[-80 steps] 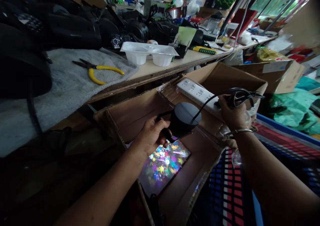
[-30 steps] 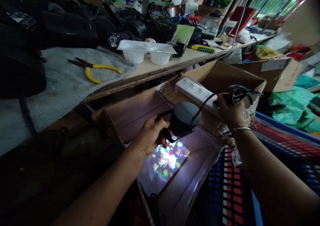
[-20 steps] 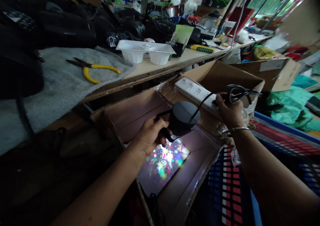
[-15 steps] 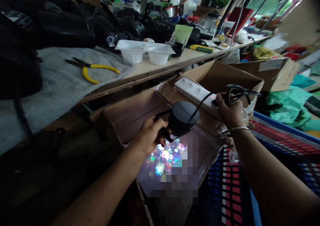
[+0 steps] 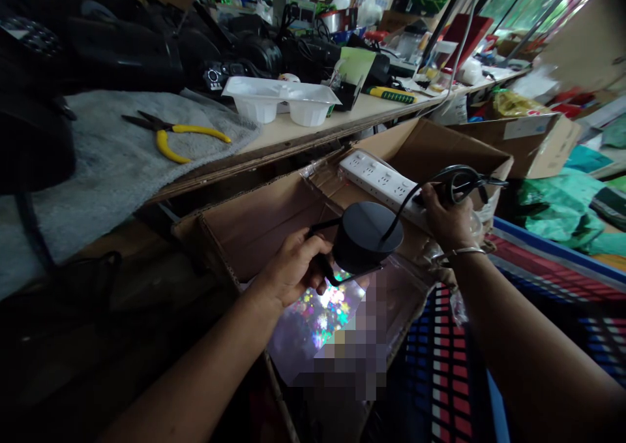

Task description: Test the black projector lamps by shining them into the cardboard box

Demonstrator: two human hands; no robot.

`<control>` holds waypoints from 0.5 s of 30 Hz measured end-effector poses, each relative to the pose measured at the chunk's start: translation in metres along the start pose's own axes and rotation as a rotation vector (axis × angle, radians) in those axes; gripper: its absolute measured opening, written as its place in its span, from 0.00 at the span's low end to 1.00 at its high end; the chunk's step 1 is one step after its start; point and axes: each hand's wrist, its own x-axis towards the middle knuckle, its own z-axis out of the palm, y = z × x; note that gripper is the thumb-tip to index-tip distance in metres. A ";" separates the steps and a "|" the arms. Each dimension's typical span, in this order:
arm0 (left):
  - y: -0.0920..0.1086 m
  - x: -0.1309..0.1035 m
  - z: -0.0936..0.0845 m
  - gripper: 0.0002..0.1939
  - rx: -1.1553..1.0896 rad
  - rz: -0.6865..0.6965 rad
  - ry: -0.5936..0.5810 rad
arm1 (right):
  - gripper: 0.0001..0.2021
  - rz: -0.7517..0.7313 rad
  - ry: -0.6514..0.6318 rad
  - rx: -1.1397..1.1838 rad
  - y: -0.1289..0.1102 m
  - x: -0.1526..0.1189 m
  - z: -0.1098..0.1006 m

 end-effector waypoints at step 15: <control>0.002 -0.003 0.002 0.06 0.004 -0.022 -0.018 | 0.13 -0.097 0.021 -0.024 0.018 0.006 0.007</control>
